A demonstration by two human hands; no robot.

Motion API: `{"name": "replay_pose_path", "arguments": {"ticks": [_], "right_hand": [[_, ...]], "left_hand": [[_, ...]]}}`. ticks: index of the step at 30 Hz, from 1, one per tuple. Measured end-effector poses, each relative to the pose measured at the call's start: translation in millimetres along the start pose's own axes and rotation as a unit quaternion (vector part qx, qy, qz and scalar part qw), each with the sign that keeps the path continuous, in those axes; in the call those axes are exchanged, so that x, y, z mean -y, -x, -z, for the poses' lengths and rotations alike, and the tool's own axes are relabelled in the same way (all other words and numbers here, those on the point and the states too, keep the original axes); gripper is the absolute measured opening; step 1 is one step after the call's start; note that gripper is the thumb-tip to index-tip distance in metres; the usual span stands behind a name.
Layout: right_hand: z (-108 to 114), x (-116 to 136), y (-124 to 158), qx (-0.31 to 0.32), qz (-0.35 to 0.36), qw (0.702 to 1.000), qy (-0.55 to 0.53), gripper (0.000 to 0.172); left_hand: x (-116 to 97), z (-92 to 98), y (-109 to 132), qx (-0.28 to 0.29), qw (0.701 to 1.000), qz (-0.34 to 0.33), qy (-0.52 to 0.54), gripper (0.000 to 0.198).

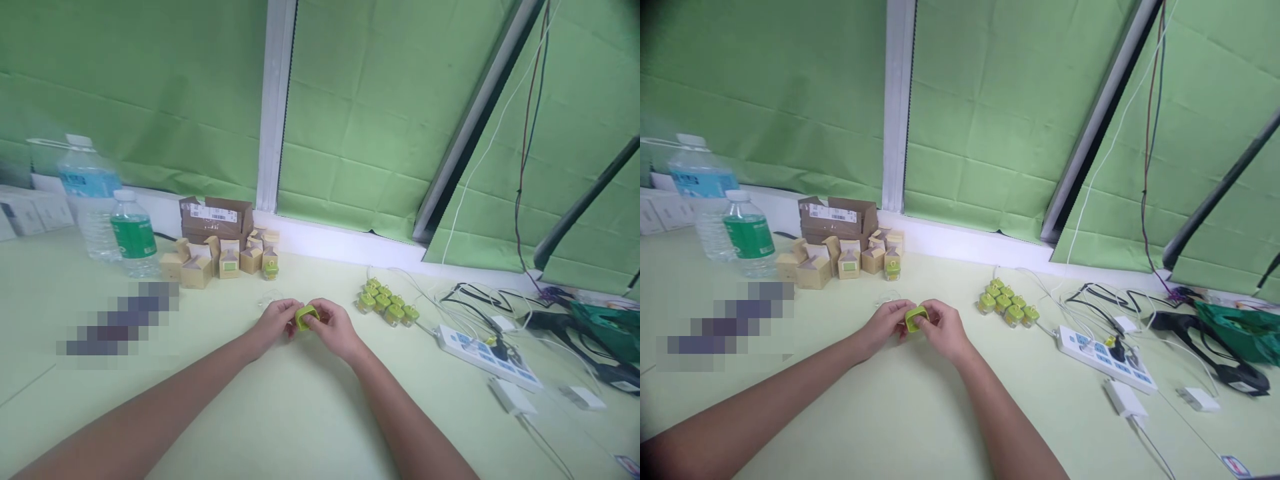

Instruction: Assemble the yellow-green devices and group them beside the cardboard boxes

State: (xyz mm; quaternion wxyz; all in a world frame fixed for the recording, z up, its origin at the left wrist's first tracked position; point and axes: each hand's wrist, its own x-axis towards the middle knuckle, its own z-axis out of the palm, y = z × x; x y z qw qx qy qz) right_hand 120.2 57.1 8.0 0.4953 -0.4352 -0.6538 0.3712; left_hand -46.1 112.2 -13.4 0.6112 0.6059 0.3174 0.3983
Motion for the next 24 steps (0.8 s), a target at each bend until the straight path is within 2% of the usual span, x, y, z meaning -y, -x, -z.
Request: {"name": "replay_pose_path", "arguments": {"ticks": [4, 12, 19, 24], "right_hand": [[-1.5, 1.4, 0.5, -0.001, -0.005, 1.0, 0.007, 0.016], [-3.4, -7.1, -1.5, -0.016, 0.01, 0.998, 0.058, 0.012], [-5.7, -9.1, -0.9, -0.041, 0.015, 0.998, 0.039, 0.013], [-3.5, -7.9, -0.8, -0.056, 0.034, 0.993, 0.097, 0.016]], "left_hand": [[1.5, 0.5, -0.4, -0.004, 1.0, 0.007, 0.004, 0.027], [4.7, -4.4, -4.0, -0.024, 0.999, 0.029, 0.019, 0.029], [-1.3, 0.2, -1.5, -0.005, 0.997, 0.054, 0.052, 0.035], [-8.6, -0.7, 1.9, 0.022, 0.993, 0.072, 0.086, 0.044]]}}
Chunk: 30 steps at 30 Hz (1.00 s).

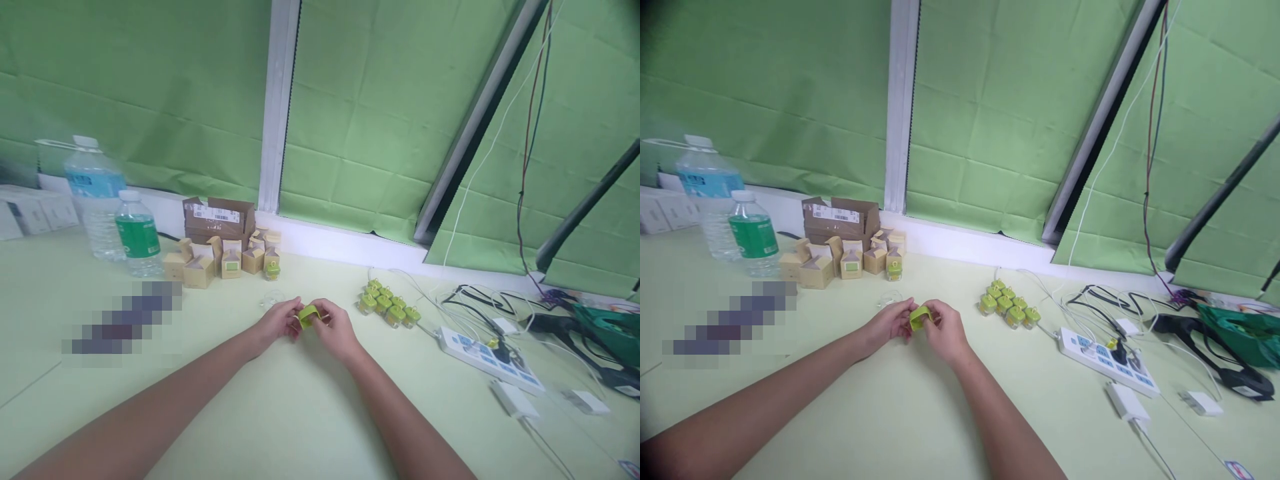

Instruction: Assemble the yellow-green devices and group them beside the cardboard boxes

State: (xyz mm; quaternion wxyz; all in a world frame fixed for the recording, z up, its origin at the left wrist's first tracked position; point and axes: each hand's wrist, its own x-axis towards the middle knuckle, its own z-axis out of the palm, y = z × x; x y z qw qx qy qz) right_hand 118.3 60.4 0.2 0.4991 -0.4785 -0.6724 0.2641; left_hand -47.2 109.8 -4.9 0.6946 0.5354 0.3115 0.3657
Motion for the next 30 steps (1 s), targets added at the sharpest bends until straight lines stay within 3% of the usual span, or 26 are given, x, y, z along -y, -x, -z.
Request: {"name": "replay_pose_path", "arguments": {"ticks": [4, 9, 16, 23, 27, 30], "right_hand": [[-0.8, -3.1, -0.3, 0.001, 0.017, 0.999, 0.031, 0.022], [-1.0, -7.6, -0.9, -0.025, 0.007, 0.998, 0.063, 0.029], [21.0, -24.1, -2.8, -0.023, 0.036, 0.979, 0.202, 0.063], [17.7, -44.3, -5.9, 0.012, 0.008, 0.971, 0.239, 0.036], [12.8, -31.9, -6.1, -0.049, -0.018, 0.987, 0.149, 0.023], [9.4, -20.9, -5.9, -0.087, -0.079, 0.993, 0.029, 0.026]], "left_hand": [[0.5, -1.8, 0.0, 0.025, 0.999, -0.011, -0.02, 0.043], [6.0, 1.8, -2.2, 0.002, 0.999, -0.032, -0.036, 0.039], [15.4, 7.6, -11.0, -0.069, 0.997, -0.035, -0.018, 0.041], [12.2, 4.4, -9.8, -0.094, 0.995, -0.034, -0.015, 0.039], [11.5, 3.7, -9.4, -0.099, 0.994, -0.035, -0.006, 0.041], [12.9, 5.0, -11.0, -0.109, 0.993, -0.038, -0.008, 0.041]]}}
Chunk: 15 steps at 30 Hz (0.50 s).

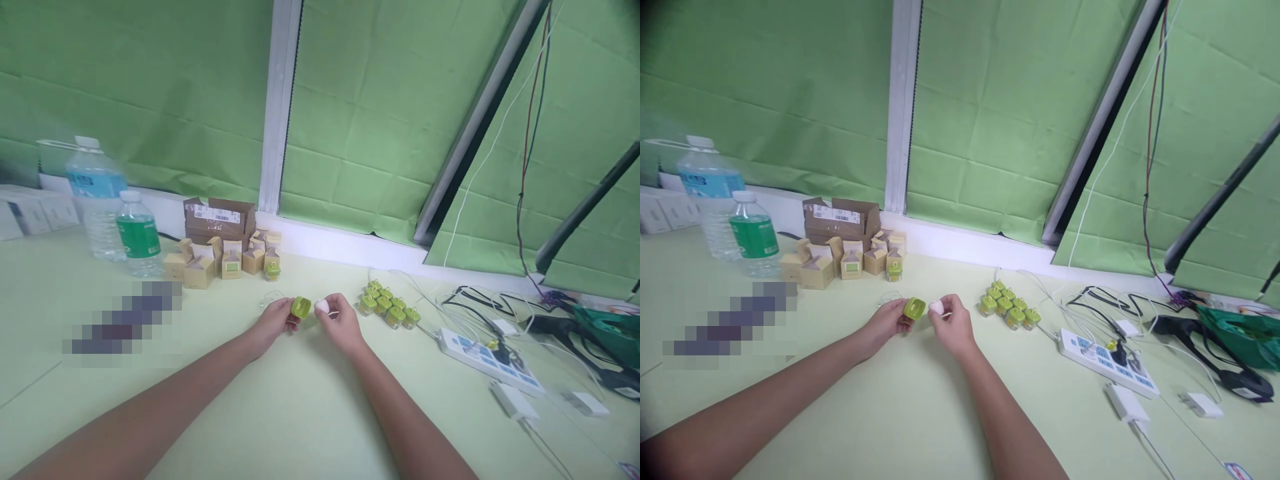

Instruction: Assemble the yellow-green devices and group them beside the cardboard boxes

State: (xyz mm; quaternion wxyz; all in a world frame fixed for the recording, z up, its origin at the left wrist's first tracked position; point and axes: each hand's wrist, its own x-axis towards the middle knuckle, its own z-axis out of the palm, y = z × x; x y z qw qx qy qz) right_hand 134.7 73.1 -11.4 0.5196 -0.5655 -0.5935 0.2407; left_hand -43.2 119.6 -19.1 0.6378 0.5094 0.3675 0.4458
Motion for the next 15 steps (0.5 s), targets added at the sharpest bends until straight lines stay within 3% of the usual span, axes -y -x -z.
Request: {"name": "replay_pose_path", "arguments": {"ticks": [3, 8, 15], "right_hand": [[-5.0, 6.7, 1.7, 0.01, -0.06, 0.991, -0.118, 0.032], [-13.3, 13.7, 5.9, 0.073, -0.091, 0.962, -0.249, 0.043], [-21.3, 11.6, 9.9, 0.07, -0.072, 0.965, -0.241, 0.043]], "left_hand": [[2.2, 1.5, -1.8, -0.015, 1.0, -0.017, -0.019, 0.039], [4.1, 2.0, -2.5, -0.042, 0.992, -0.092, -0.081, 0.037], [3.9, -1.8, 0.4, -0.05, 0.98, -0.144, -0.128, 0.037]]}}
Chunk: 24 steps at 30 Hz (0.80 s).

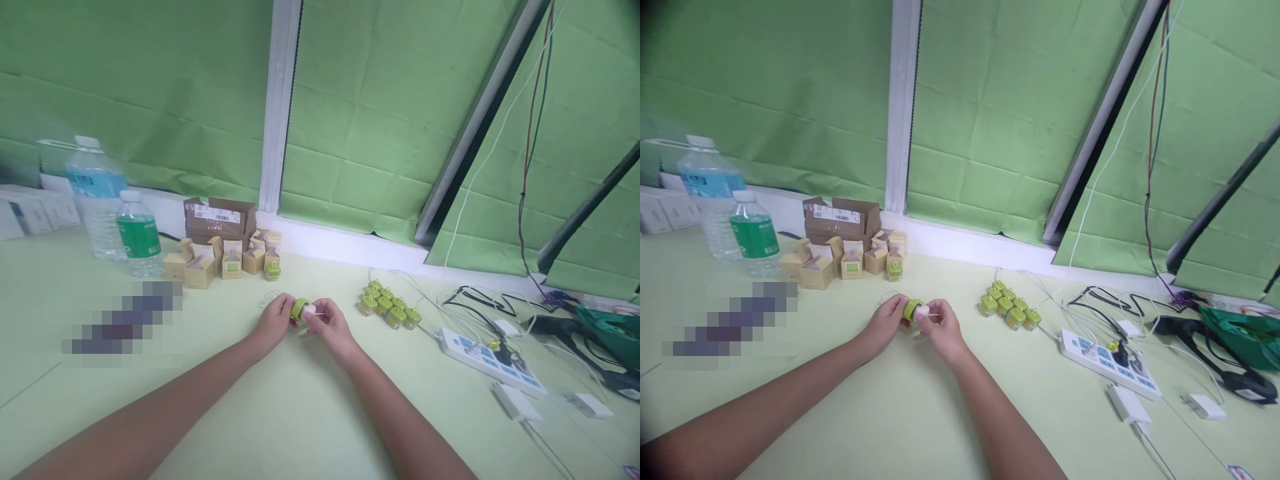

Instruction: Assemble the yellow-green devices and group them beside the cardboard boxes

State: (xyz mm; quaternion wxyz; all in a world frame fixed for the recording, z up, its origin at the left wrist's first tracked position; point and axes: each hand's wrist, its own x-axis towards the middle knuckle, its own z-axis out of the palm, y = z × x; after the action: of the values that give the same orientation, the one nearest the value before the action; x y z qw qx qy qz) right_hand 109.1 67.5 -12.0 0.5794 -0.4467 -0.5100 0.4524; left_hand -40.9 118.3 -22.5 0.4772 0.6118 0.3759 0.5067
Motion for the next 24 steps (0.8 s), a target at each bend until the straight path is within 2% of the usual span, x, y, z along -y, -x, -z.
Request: {"name": "replay_pose_path", "arguments": {"ticks": [12, 19, 24], "right_hand": [[-5.2, -2.8, -1.7, -0.047, -0.006, 0.997, -0.061, 0.042], [-4.6, -0.9, 0.6, -0.022, -0.019, 0.999, -0.038, 0.043], [-2.2, -2.5, 1.8, 0.005, 0.005, 1.0, 0.0, 0.036]], "left_hand": [[-5.0, 1.3, 0.8, -0.021, 0.997, -0.056, -0.057, 0.031], [-4.3, 1.9, 1.9, -0.018, 0.995, -0.065, -0.072, 0.029], [-4.8, 2.1, 3.7, -0.021, 0.995, -0.058, -0.078, 0.031]]}}
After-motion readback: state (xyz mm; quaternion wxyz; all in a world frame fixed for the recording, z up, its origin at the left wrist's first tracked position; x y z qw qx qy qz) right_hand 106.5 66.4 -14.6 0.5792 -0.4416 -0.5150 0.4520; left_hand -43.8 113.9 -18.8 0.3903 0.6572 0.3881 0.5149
